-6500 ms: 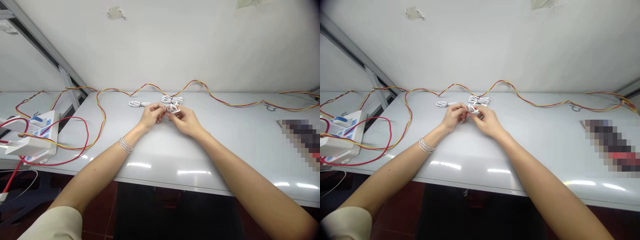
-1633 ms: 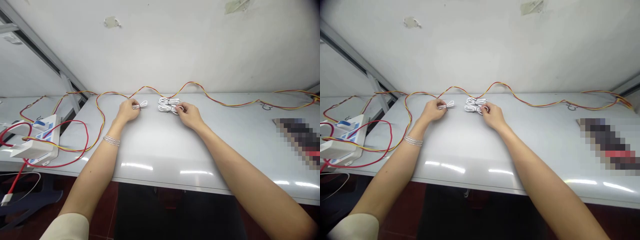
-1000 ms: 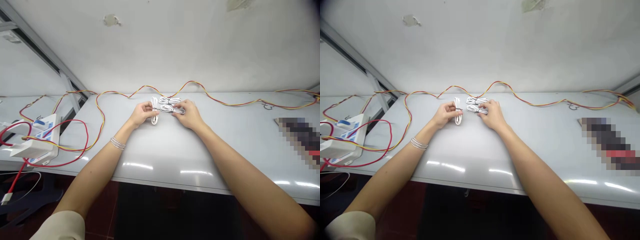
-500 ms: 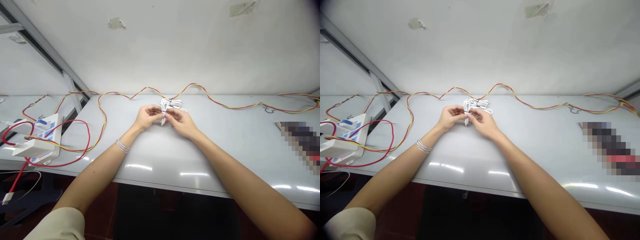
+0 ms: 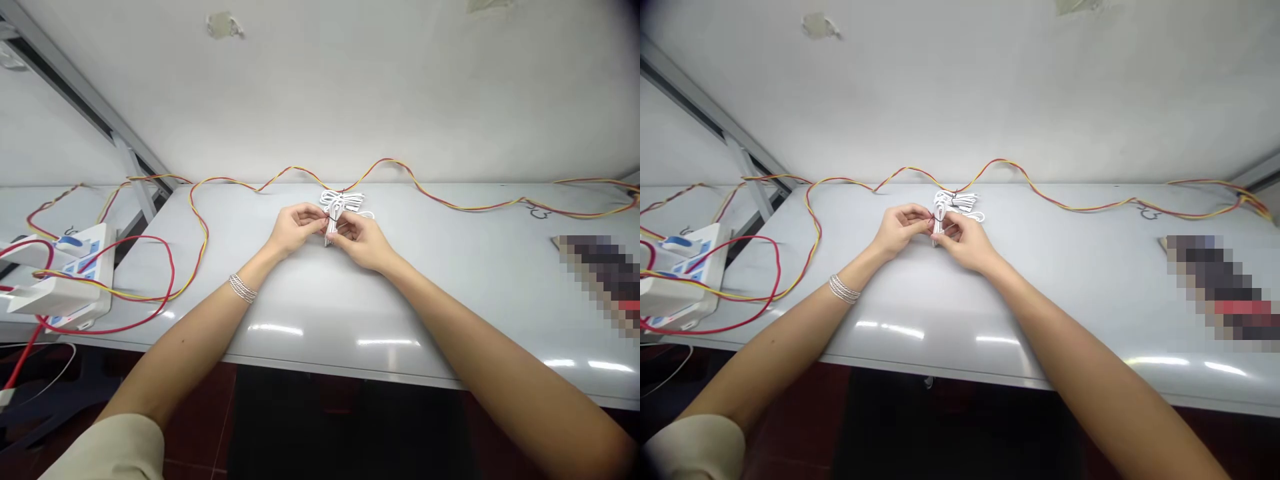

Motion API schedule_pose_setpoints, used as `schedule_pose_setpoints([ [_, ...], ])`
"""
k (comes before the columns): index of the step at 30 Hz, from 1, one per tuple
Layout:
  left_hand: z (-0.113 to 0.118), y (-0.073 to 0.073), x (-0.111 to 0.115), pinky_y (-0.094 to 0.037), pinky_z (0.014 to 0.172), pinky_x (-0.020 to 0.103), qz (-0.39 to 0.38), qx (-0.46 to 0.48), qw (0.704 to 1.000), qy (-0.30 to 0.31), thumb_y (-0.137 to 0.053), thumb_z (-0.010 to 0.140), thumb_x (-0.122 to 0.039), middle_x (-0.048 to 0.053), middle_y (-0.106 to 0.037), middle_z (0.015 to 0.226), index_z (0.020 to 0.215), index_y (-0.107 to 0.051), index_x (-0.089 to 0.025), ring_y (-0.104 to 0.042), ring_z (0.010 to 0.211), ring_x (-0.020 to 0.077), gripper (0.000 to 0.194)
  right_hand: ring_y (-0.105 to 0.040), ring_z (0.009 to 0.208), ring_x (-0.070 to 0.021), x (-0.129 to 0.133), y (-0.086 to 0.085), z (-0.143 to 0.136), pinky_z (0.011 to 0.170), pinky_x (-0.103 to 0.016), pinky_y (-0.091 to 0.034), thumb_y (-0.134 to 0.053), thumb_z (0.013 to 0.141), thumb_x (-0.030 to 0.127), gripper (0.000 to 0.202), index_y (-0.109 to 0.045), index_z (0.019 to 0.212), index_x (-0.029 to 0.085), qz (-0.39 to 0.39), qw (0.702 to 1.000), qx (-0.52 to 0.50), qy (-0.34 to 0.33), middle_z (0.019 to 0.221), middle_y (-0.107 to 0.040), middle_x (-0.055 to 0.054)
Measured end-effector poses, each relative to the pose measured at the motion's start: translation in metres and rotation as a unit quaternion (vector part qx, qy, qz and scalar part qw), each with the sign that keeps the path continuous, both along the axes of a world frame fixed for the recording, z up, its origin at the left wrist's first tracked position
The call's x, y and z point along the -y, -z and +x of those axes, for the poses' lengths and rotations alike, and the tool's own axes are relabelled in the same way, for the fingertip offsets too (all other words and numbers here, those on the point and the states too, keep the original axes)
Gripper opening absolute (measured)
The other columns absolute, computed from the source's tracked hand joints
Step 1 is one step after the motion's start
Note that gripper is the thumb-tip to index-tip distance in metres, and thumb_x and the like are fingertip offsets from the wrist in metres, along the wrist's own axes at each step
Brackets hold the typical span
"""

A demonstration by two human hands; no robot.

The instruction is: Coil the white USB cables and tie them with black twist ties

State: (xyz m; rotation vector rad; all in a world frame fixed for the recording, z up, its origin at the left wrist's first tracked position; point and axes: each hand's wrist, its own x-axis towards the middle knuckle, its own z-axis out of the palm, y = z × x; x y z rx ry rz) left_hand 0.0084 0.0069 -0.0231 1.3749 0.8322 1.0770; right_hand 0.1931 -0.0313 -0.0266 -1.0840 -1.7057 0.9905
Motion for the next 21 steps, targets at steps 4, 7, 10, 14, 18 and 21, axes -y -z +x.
schedule_pose_setpoints([
  [4, -0.0010, -0.0013, -0.0013, -0.060, 0.075, 0.035, -0.018, 0.009, 1.000, 0.007, -0.077, 0.069, -0.028, 0.005, -0.075, 0.081, 0.081, -0.073, -0.015, -0.071, 0.074, 0.0173, 0.018, -0.067, 0.080, -0.0199, 0.0001, 0.0006, 0.0000, 0.072, -0.035, -0.054, -0.071, 0.082, 0.035, 0.028, -0.068, 0.106, 0.021, 0.004, 1.000, 0.012, 0.011, 0.104, -0.072, -0.007],
  [7, -0.0012, -0.0020, -0.0019, -0.059, 0.070, 0.033, -0.032, 0.013, 0.999, 0.015, -0.075, 0.073, -0.033, 0.005, -0.074, 0.077, 0.079, -0.074, -0.015, -0.070, 0.069, 0.0166, 0.020, -0.067, 0.079, -0.0200, 0.0004, 0.0007, -0.0004, 0.072, -0.036, -0.054, -0.071, 0.081, 0.034, 0.027, -0.067, 0.104, 0.020, 0.004, 1.000, 0.003, 0.011, 0.098, -0.071, -0.006],
  [10, -0.0008, -0.0026, -0.0013, -0.058, 0.067, 0.032, -0.013, 0.003, 1.000, 0.013, -0.083, 0.070, -0.038, 0.005, -0.073, 0.076, 0.081, -0.073, -0.015, -0.068, 0.067, 0.0155, 0.027, -0.067, 0.079, -0.0202, 0.0010, -0.0003, -0.0012, 0.073, -0.037, -0.054, -0.070, 0.081, 0.033, 0.029, -0.067, 0.107, 0.020, -0.001, 1.000, -0.003, 0.008, 0.099, -0.072, -0.007],
  [14, -0.0003, -0.0024, -0.0008, -0.057, 0.066, 0.032, 0.010, 0.002, 1.000, 0.016, -0.088, 0.065, -0.035, 0.004, -0.072, 0.081, 0.081, -0.071, -0.015, -0.066, 0.066, 0.0133, 0.031, -0.066, 0.078, -0.0192, 0.0007, -0.0002, -0.0016, 0.072, -0.036, -0.053, -0.068, 0.082, 0.033, 0.028, -0.067, 0.106, 0.018, -0.009, 1.000, 0.002, 0.005, 0.099, -0.071, -0.007],
  [18, -0.0005, -0.0003, -0.0022, -0.057, 0.066, 0.031, 0.017, 0.011, 1.000, 0.024, -0.086, 0.064, -0.028, 0.002, -0.070, 0.080, 0.079, -0.069, -0.015, -0.065, 0.065, 0.0123, 0.026, -0.064, 0.080, -0.0187, -0.0011, 0.0025, -0.0014, 0.075, -0.035, -0.054, -0.067, 0.083, 0.035, 0.027, -0.068, 0.105, 0.020, -0.010, 1.000, -0.007, -0.003, 0.095, -0.070, -0.005],
  [21, -0.0003, 0.0015, -0.0029, -0.057, 0.066, 0.030, 0.022, 0.007, 1.000, 0.021, -0.086, 0.063, -0.027, 0.002, -0.070, 0.083, 0.080, -0.067, -0.016, -0.066, 0.067, 0.0129, 0.027, -0.065, 0.082, -0.0196, -0.0019, 0.0028, -0.0014, 0.079, -0.037, -0.055, -0.068, 0.083, 0.037, 0.027, -0.068, 0.105, 0.021, -0.021, 0.999, -0.027, -0.016, 0.098, -0.071, -0.005],
])
